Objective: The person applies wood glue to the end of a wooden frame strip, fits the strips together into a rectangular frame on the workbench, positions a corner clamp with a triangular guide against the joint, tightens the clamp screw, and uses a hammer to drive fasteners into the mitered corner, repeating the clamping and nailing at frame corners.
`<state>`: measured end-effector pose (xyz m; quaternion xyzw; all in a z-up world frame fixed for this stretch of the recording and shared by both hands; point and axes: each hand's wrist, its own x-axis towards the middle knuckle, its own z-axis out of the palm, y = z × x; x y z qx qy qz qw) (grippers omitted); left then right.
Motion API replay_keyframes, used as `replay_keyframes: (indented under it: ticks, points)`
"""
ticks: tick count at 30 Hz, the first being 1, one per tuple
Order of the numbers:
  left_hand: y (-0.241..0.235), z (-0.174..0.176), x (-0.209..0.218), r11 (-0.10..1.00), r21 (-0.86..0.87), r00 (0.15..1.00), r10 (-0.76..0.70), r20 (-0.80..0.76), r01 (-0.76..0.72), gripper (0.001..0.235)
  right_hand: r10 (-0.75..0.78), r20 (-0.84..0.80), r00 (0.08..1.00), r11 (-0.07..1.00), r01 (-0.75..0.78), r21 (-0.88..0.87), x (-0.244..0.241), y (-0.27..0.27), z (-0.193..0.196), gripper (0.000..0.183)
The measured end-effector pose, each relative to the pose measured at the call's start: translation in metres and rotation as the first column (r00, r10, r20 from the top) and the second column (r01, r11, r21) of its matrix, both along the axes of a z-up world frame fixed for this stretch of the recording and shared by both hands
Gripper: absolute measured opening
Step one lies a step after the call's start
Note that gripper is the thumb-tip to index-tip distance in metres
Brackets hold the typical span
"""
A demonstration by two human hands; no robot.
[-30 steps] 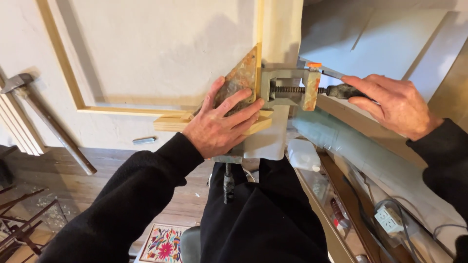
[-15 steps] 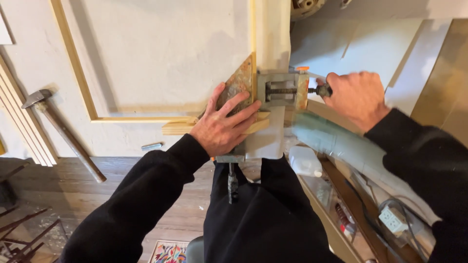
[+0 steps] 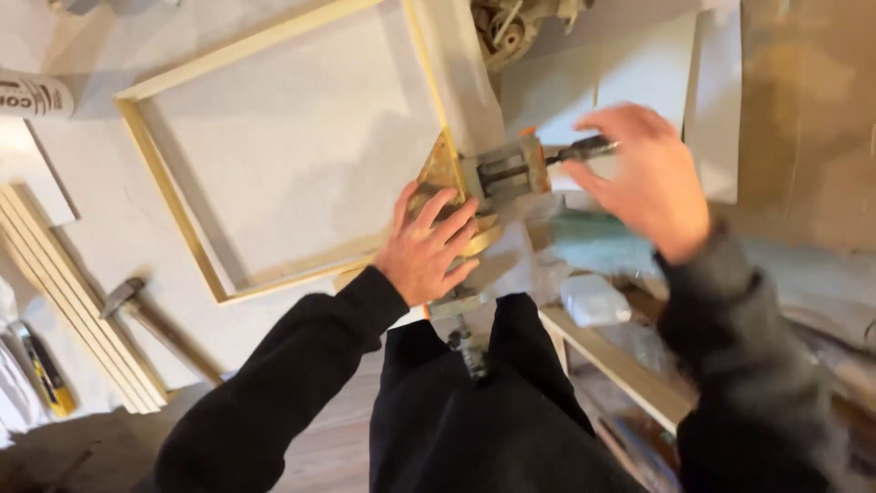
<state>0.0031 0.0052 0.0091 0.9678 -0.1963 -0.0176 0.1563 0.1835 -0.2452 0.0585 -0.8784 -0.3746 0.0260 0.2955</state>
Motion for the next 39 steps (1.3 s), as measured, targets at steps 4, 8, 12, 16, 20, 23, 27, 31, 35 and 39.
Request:
replay_keyframes:
  ticks: [4, 8, 12, 16, 20, 23, 27, 31, 35, 39]
  points:
    - [0.026, -0.017, 0.017, 0.981, -0.038, 0.982, -0.191, -0.014, 0.19, 0.054, -0.338, -0.564, 0.753, 0.896, 0.441, 0.052, -0.154, -0.034, -0.04, 0.02]
    - [0.042, -0.021, 0.025, 0.949, -0.139, 0.96, -0.279, 0.035, 0.282, 0.059, 0.189, -0.977, 0.103, 0.891, 0.4, 0.214, -0.312, -0.03, -0.127, 0.048]
    - [0.041, -0.031, 0.021, 0.944, -0.182, 0.961, -0.266, 0.077, 0.275, 0.057, 0.228, -0.957, -0.182, 0.76, 0.647, 0.058, -0.35, 0.006, -0.159, 0.056]
    - [0.043, -0.035, 0.018, 0.927, -0.191, 0.946, -0.317, 0.061, 0.323, 0.056, -0.462, -0.833, 0.304, 0.782, 0.583, -0.221, -0.367, 0.028, -0.127, 0.037]
    - [0.041, -0.033, 0.023, 0.93, -0.198, 0.951, -0.305, 0.053, 0.31, 0.055, -0.701, -0.406, 0.587, 0.705, 0.658, -0.266, -0.332, 0.058, -0.058, 0.051]
    - [0.047, -0.031, 0.023, 0.936, -0.182, 0.953, -0.3, 0.038, 0.302, 0.055, -0.682, -0.265, 0.682, 0.723, 0.683, -0.104, -0.277, 0.094, -0.025, 0.084]
    - [0.049, -0.012, 0.025, 0.903, -0.347, 0.965, -0.261, 0.027, 0.254, 0.066, -0.647, -0.217, 0.731, 0.756, 0.651, -0.063, -0.248, 0.126, -0.034, 0.1]
    - [0.113, 0.003, -0.015, 0.903, -0.43, 0.984, -0.065, -0.165, -0.012, 0.059, -0.621, -0.318, 0.717, 0.772, 0.629, -0.09, -0.245, 0.135, -0.043, 0.102]
    - [0.152, -0.031, -0.045, 0.883, -0.332, 0.683, -0.018, -0.73, -0.332, 0.039, -0.668, -0.325, 0.669, 0.728, 0.678, -0.1, -0.238, 0.137, -0.048, 0.1]
    - [0.158, -0.035, -0.058, 0.777, -0.415, 0.55, -0.106, -0.828, -0.474, 0.033, -0.669, -0.316, 0.673, 0.724, 0.685, -0.073, -0.24, 0.138, -0.045, 0.094]
